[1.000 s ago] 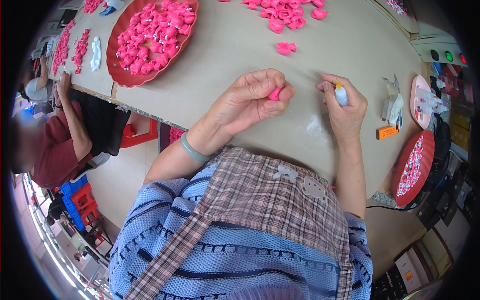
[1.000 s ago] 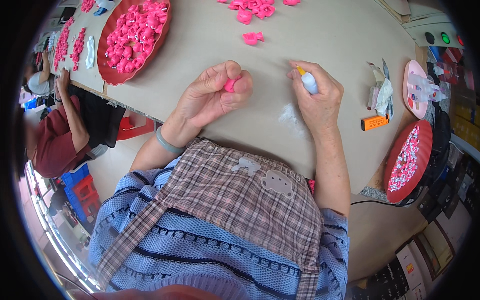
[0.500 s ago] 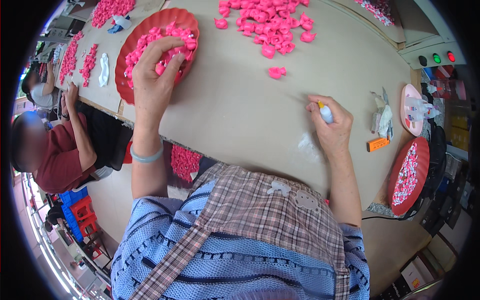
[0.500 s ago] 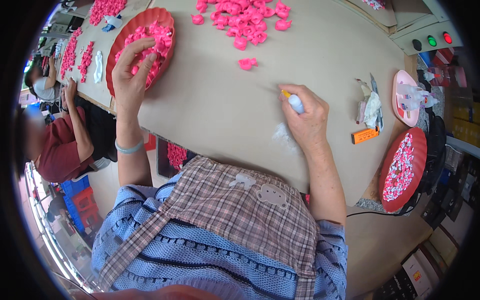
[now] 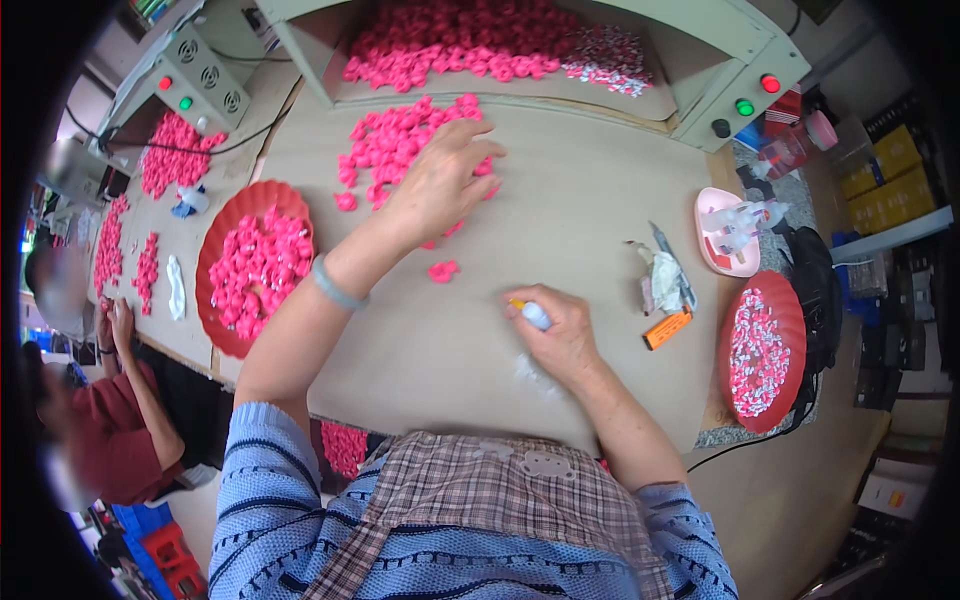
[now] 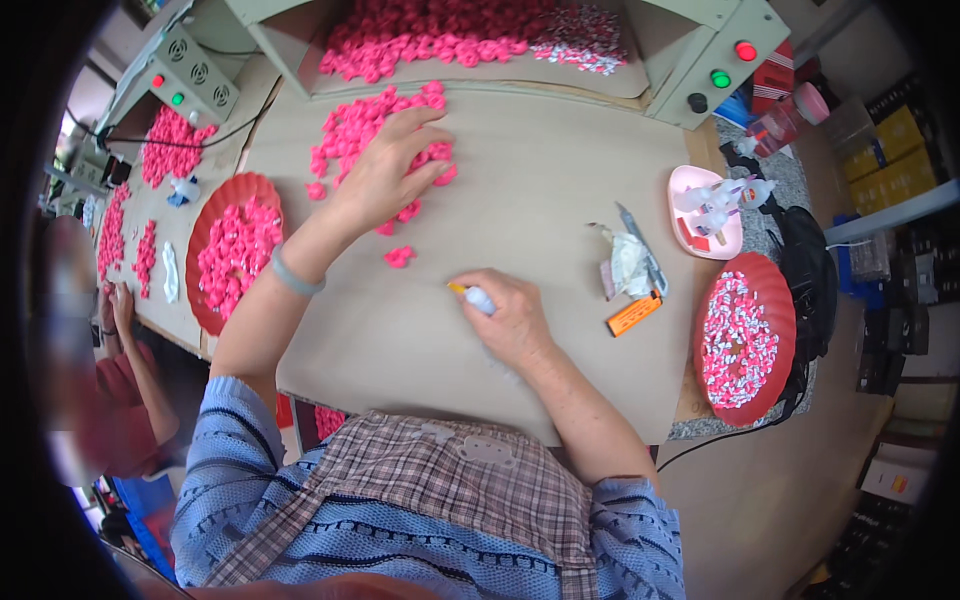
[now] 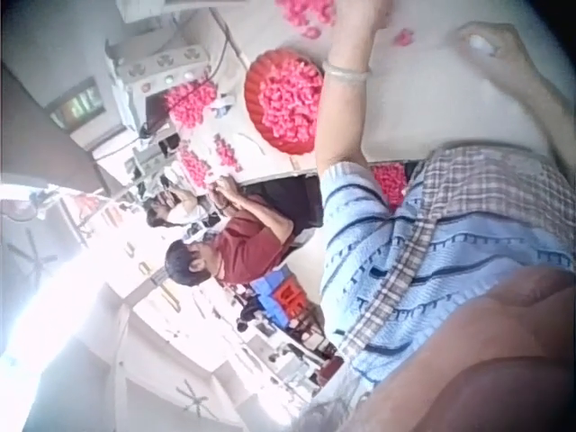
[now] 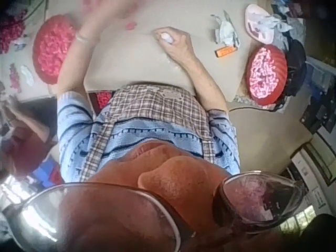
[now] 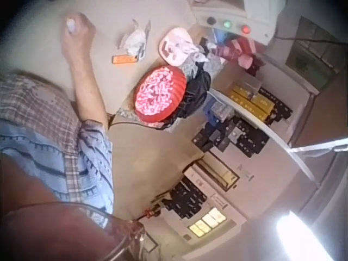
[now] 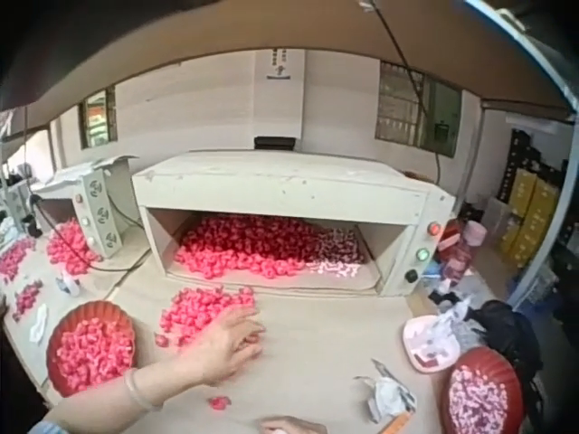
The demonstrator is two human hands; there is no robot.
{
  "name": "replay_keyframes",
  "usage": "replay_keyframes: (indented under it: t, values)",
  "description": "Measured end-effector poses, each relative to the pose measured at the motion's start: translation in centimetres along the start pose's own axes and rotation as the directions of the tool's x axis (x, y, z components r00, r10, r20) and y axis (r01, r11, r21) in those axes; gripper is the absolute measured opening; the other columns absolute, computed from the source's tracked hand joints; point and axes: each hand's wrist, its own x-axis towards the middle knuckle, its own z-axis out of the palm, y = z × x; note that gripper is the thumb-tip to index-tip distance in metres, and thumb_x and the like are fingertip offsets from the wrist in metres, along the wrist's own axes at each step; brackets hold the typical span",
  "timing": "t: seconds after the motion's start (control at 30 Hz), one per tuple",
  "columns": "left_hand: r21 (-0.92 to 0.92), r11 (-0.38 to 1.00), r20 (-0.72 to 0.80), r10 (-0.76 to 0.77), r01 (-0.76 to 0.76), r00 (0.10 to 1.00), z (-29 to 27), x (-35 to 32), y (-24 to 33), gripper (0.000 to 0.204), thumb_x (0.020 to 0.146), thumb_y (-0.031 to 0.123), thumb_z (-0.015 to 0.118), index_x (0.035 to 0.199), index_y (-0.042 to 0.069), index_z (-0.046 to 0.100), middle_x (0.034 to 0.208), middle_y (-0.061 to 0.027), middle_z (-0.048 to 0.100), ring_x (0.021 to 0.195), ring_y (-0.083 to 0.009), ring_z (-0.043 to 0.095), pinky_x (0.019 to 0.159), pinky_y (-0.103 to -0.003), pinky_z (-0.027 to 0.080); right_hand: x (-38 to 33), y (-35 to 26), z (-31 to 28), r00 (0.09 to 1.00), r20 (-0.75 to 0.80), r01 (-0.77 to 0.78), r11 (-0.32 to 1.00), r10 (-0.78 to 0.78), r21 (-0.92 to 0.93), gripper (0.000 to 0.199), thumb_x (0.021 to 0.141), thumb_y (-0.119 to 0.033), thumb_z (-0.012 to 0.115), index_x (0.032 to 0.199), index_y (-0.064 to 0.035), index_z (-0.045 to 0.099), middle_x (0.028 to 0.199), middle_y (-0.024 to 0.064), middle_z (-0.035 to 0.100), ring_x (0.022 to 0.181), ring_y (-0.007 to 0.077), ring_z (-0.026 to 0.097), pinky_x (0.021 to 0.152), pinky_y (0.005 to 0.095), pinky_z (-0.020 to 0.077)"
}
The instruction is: The person assembles small pink and white toy components by hand, joining them with glue from a glue bottle.
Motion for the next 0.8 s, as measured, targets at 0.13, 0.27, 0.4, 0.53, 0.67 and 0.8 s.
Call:
replay_keyframes:
  t: [0.13, 0.27, 0.4, 0.53, 0.67, 0.8]
  values:
    - [0.011, 0.986, -0.043, 0.164, -0.164, 0.986, 5.9, 8.3, -2.0, 0.029, 0.083, 0.013, 0.062, 0.110, 0.001, 0.058, 0.125, -0.0191, 0.051, 0.116, -0.0374, 0.048, 0.097, -0.043, 0.041, 0.3, 0.2, -0.6, 0.999, -0.012, 0.051, 0.999, -0.051, 0.003, 0.012, 0.077, -0.002, 0.066, 0.088, -0.0036, 0.064, 0.082, 0.0112, 0.066, 0.072, 0.0250, 0.065, 0.065, 0.0310, 0.0510]
    - [-0.045, 0.993, -0.005, 0.111, -0.111, 0.994, 10.7, 15.1, -3.5, 0.033, 0.084, 0.013, 0.060, 0.113, -0.002, 0.055, 0.120, -0.0220, 0.053, 0.109, -0.0387, 0.053, 0.093, -0.043, 0.044, 0.3, 0.8, -0.5, 0.997, 0.017, 0.078, 0.997, -0.079, 0.022, 0.014, 0.074, -0.001, 0.066, 0.088, -0.0036, 0.064, 0.083, 0.0121, 0.066, 0.075, 0.0275, 0.065, 0.065, 0.0337, 0.0519]
    - [0.068, 0.990, -0.074, -0.118, 0.123, 0.990, 15.9, 19.3, -5.2, 0.043, 0.085, 0.017, 0.059, 0.119, -0.007, 0.047, 0.112, -0.0287, 0.055, 0.104, -0.0412, 0.055, 0.089, -0.044, 0.046, 0.0, 0.8, -0.9, 0.992, 0.086, 0.093, 0.995, -0.096, 0.038, 0.021, 0.071, 0.001, 0.064, 0.092, -0.0039, 0.063, 0.085, 0.0119, 0.065, 0.076, 0.0284, 0.064, 0.067, 0.0351, 0.0524]
    - [0.133, 0.948, -0.166, -0.267, 0.290, 0.949, 18.4, 22.2, -5.4, 0.051, 0.085, 0.024, 0.060, 0.122, -0.008, 0.043, 0.110, -0.0321, 0.055, 0.103, -0.0423, 0.055, 0.086, -0.046, 0.047, -0.3, 1.0, -1.4, 0.991, 0.116, 0.059, 0.996, -0.066, 0.064, 0.023, 0.071, 0.000, 0.064, 0.093, -0.0047, 0.062, 0.086, 0.0117, 0.064, 0.076, 0.0284, 0.064, 0.067, 0.0355, 0.0521]
    - [0.170, 0.914, -0.241, -0.324, 0.368, 0.915, 20.1, 25.2, -6.8, 0.054, 0.087, 0.032, 0.056, 0.123, -0.006, 0.044, 0.110, -0.0299, 0.056, 0.104, -0.0422, 0.055, 0.088, -0.048, 0.045, -0.3, 1.0, -1.2, 0.983, 0.158, 0.079, 0.992, -0.094, 0.095, 0.027, 0.070, 0.000, 0.064, 0.096, -0.0053, 0.060, 0.087, 0.0103, 0.064, 0.077, 0.0277, 0.063, 0.067, 0.0348, 0.0518]
    - [0.205, 0.880, -0.004, -0.437, 0.429, 0.899, 20.0, 27.0, -6.0, 0.051, 0.089, 0.038, 0.050, 0.124, 0.001, 0.049, 0.121, -0.0236, 0.051, 0.112, -0.0416, 0.049, 0.095, -0.048, 0.040, -0.3, 1.3, -1.7, 0.979, 0.177, 0.084, 0.991, -0.102, 0.105, 0.030, 0.068, 0.001, 0.065, 0.098, -0.0053, 0.059, 0.086, 0.0089, 0.063, 0.076, 0.0264, 0.063, 0.067, 0.0344, 0.0516]
